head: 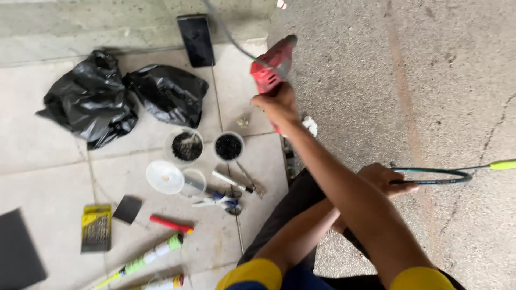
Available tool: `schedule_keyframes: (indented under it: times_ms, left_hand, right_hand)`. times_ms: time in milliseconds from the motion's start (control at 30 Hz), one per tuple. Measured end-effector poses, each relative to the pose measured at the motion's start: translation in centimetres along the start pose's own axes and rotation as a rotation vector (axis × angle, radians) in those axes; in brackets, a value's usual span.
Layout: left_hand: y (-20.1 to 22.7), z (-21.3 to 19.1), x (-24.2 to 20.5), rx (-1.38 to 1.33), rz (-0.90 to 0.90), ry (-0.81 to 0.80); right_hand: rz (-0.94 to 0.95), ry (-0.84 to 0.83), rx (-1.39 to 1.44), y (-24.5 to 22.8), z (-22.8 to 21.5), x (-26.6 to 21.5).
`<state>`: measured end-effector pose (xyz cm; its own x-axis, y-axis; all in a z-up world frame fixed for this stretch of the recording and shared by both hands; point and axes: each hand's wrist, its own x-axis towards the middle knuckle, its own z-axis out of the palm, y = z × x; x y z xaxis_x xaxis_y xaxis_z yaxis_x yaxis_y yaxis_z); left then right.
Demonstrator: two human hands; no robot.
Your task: Drilling a hole in a badminton racket frame and trimming the edges with a small knife.
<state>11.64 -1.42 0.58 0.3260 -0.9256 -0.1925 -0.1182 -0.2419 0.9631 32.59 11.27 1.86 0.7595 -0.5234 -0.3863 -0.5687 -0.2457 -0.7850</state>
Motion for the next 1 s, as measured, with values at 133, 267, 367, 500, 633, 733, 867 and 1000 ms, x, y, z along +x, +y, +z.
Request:
schedule_keyframes:
  times_ms: [133, 267, 367, 500, 633, 733, 867, 1000]
  left_hand:
    - [2.5, 0.4, -2.5, 0.195, 0.028, -0.14]
    - [-1.0, 7.2, -1.2, 0.149, 0.128, -0.001]
    - [-4.1, 9.5, 0.7, 0.11, 0.226, 0.079]
    - [-5.3, 12.8, 2.8, 0.109, 0.585, 0.231]
    - [12.3, 9.3, -7.6, -0.792, 1.79, 0.535]
    - [23.1, 7.0, -14.8, -1.696, 2.328, 0.793]
    - [17.8, 6.0, -12.7, -1.261, 2.202, 0.219]
    - [11.5, 7.3, -11.8, -0.762, 1.972, -0.233]
  right_hand:
    - [-0.167, -0.243, 0.125, -1.3, -9.1, -7.9]
    - [-0.312, -0.619, 0.249, -2.4, -17.1, -14.8]
    - [-0.378, -0.687, 0.274, -1.5, -21.5, -19.2]
    - [-0.415, -0.634, 0.482, 2.5, -25.2, -23.5]
    - [-0.288, -0.86, 1.006, 7.9, -27.1, -28.1]
    - [-0.38, -0.81, 0.964, 8.4, -30.2, -33.6]
    - [-0.554, -0.747, 0.941, 5.9, -28.7, -37.4]
    - [-0.665, -0.758, 0.953, 18.3, -25.1, -37.3]
